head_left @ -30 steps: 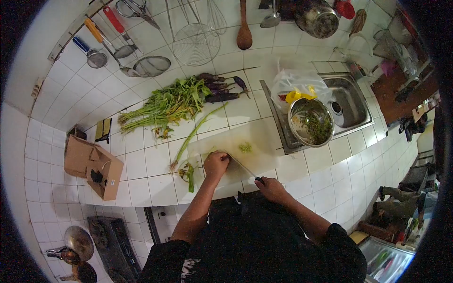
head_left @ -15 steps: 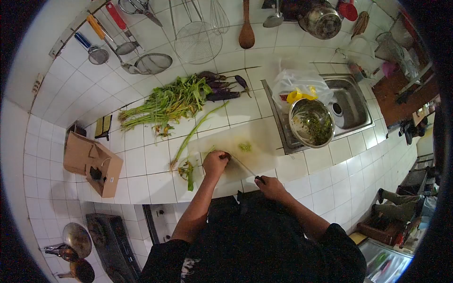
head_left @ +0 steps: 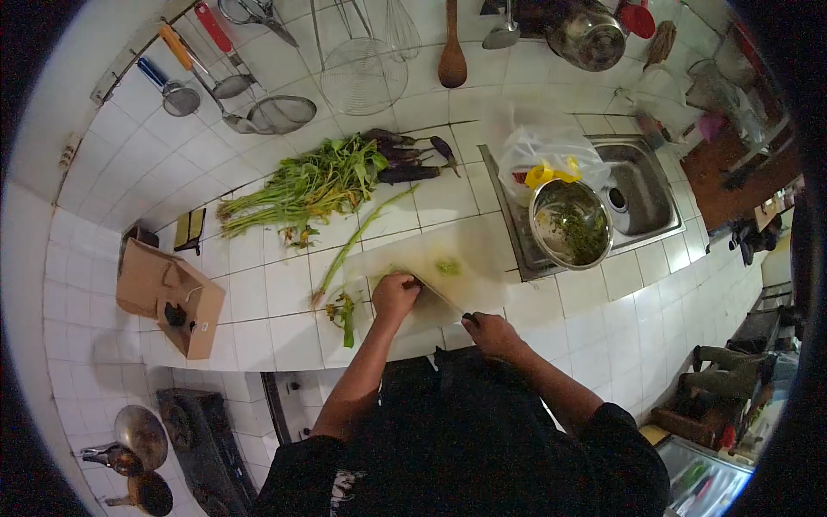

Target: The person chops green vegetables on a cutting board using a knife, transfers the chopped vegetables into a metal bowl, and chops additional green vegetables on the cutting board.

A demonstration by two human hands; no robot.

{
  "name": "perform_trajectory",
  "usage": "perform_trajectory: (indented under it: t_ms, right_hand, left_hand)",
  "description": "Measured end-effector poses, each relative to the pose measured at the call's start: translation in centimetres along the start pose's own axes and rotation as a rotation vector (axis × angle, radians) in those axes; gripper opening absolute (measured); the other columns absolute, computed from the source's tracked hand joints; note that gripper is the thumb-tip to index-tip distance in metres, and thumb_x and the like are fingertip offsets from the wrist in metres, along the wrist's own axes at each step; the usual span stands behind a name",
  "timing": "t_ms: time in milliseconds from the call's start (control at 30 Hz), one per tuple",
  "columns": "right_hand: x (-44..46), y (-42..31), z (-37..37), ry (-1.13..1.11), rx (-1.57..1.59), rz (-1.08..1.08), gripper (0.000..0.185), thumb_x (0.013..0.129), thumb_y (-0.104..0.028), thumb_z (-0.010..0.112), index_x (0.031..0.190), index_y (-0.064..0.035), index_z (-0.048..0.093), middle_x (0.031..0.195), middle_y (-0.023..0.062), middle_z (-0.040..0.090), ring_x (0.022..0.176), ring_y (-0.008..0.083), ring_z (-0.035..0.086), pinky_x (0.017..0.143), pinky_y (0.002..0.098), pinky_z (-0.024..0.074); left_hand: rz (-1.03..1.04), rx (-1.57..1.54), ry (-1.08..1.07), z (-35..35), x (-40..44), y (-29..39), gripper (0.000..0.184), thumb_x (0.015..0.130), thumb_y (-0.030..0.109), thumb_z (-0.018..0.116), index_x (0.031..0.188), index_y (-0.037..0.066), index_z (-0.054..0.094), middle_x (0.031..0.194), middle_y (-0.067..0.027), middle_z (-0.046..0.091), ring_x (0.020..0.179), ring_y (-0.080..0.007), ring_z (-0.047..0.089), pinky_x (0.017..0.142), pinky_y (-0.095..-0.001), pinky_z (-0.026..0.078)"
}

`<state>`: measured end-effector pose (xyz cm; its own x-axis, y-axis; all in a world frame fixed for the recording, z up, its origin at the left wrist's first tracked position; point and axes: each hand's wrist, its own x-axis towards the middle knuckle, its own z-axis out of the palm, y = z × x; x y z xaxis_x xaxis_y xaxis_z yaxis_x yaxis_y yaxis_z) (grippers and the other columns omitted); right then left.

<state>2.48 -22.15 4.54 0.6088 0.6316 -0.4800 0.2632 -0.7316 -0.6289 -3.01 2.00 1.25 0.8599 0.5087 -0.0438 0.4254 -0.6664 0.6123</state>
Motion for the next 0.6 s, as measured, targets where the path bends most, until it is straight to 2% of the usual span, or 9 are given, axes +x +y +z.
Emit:
perform_trajectory:
  t_ms: [133, 233, 367, 433, 600]
  right_hand:
    - [-0.3, 0.3, -0.2, 0.022, 0.012, 0.039, 0.048, 0.097, -0.042, 0.044, 0.097, 0.0022, 0.063, 0.092, 0.0285, 0.065, 0.091, 0.0465, 0.061, 0.084, 0.0531, 0.0474]
    - [-0.2, 0.8, 0.2, 0.030, 0.089, -0.016, 0.048, 0.096, -0.043, 0.044, 0.098, 0.0015, 0.064, 0.093, 0.0278, 0.065, 0.092, 0.0458, 0.061, 0.084, 0.0531, 0.0474]
    - [-0.8, 0.8, 0.2, -0.068, 0.088, 0.074, 0.050, 0.096, -0.044, 0.044, 0.103, 0.0008, 0.064, 0.096, 0.0269, 0.065, 0.094, 0.0451, 0.061, 0.086, 0.0522, 0.0472]
    - [-1.1, 0.7, 0.3, -0.085, 0.104, 0.092, 0.051, 0.096, -0.044, 0.043, 0.105, 0.0007, 0.064, 0.097, 0.0266, 0.066, 0.095, 0.0450, 0.061, 0.087, 0.0518, 0.0471]
    - [-1.4, 0.4, 0.3, -0.073, 0.092, 0.063, 0.052, 0.097, -0.044, 0.043, 0.107, 0.0021, 0.064, 0.099, 0.0271, 0.065, 0.096, 0.0453, 0.061, 0.088, 0.0511, 0.0467]
  left_hand:
    - [0.002, -0.034, 0.021, 0.7, 0.0, -0.5, 0.019, 0.070, 0.020, 0.074, 0.087, 0.011, 0.073, 0.082, -0.0094, 0.067, 0.079, -0.0277, 0.066, 0.072, -0.0376, 0.052]
    - [0.018, -0.037, 0.048, 0.8, -0.4, -0.6, 0.017, 0.070, 0.018, 0.072, 0.086, 0.011, 0.074, 0.083, -0.0098, 0.068, 0.078, -0.0281, 0.066, 0.072, -0.0377, 0.052]
    - [0.113, 0.015, 0.069, 1.1, -0.2, -1.0, 0.018, 0.070, 0.017, 0.071, 0.087, 0.011, 0.073, 0.085, -0.0102, 0.068, 0.079, -0.0287, 0.066, 0.072, -0.0381, 0.053]
    - [-0.015, 0.016, 0.022, 0.9, -0.2, -0.6, 0.019, 0.069, 0.016, 0.070, 0.088, 0.011, 0.073, 0.087, -0.0110, 0.069, 0.079, -0.0294, 0.066, 0.073, -0.0389, 0.053]
    - [-0.024, -0.003, 0.019, 1.0, -0.1, -0.8, 0.021, 0.068, 0.017, 0.072, 0.088, 0.011, 0.073, 0.086, -0.0116, 0.068, 0.079, -0.0300, 0.066, 0.072, -0.0396, 0.053]
